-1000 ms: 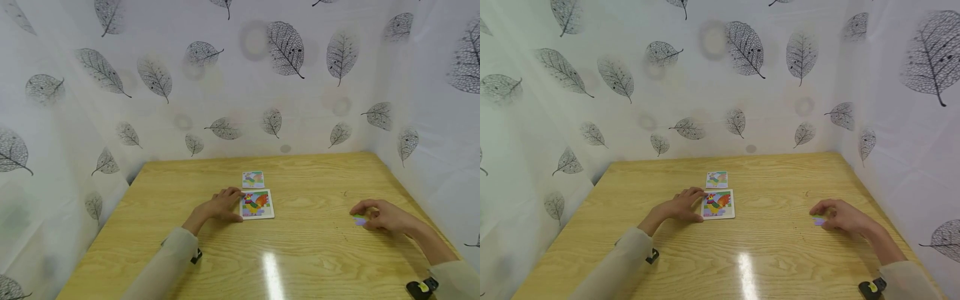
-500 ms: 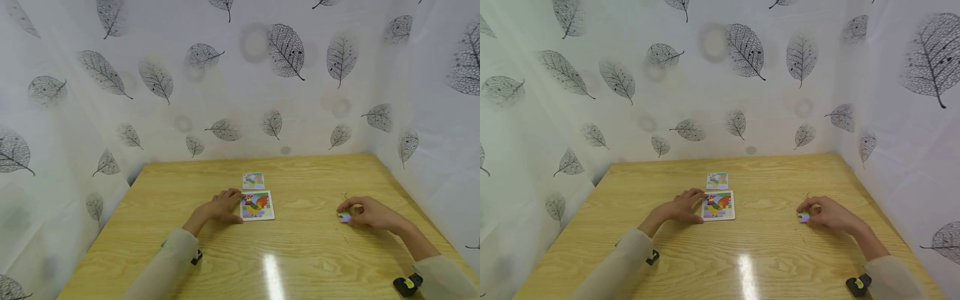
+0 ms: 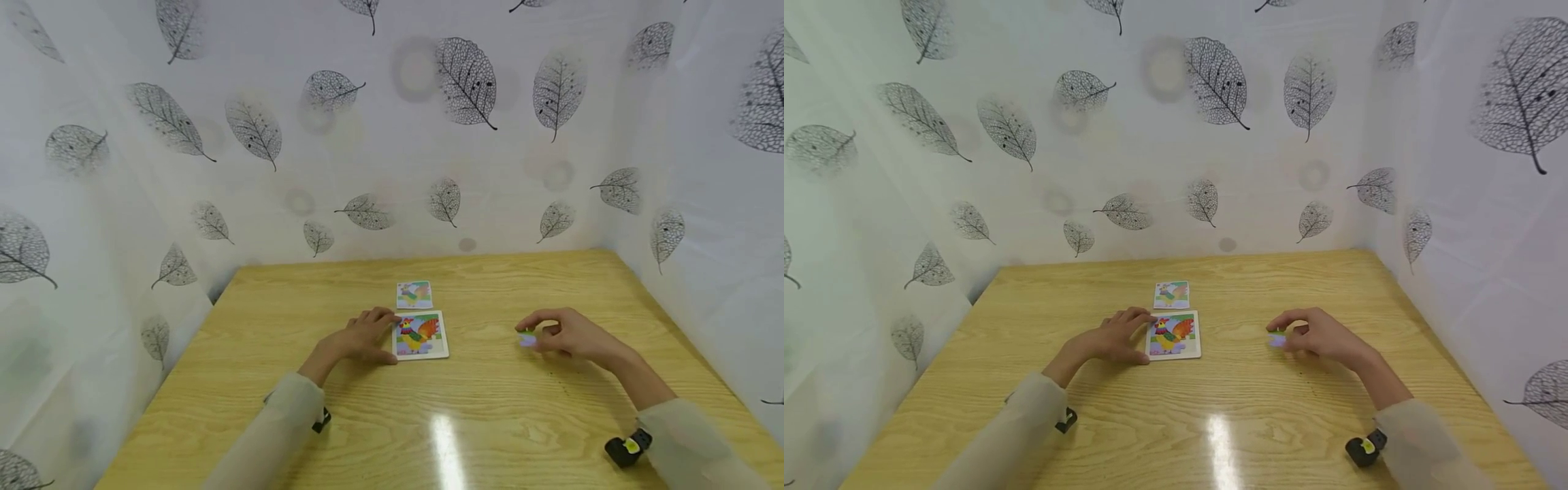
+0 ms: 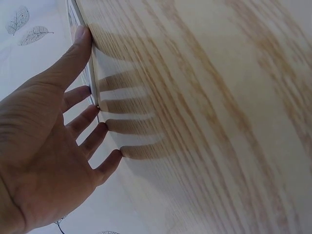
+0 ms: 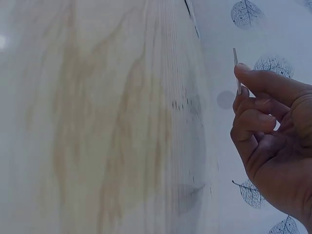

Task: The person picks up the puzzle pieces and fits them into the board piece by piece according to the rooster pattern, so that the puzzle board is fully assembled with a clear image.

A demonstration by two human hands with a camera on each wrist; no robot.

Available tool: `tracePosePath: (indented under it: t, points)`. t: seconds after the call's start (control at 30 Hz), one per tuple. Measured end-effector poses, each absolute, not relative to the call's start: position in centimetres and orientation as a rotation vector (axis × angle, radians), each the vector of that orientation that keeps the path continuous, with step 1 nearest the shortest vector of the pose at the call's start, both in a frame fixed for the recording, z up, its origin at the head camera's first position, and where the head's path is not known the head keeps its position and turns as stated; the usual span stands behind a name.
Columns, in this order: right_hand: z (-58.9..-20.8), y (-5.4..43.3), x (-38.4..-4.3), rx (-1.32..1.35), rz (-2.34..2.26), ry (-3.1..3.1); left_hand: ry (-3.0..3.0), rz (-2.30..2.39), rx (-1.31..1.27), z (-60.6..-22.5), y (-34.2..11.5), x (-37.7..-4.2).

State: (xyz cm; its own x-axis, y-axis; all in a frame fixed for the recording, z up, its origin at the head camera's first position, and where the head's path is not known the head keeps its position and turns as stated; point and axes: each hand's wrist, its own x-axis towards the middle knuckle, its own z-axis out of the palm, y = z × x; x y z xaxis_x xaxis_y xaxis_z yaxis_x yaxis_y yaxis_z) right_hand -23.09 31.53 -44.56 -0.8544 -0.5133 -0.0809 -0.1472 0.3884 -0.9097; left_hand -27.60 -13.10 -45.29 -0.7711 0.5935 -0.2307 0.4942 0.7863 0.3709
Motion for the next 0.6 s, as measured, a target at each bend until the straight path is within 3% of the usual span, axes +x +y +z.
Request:
tracePosePath:
  t: [0.6]
  points:
    - [-45.4, 25.0, -25.1, -0.597, -1.489, 2.258, 2.628, 0.393, 0.836, -44.1, -13.0, -27.1]
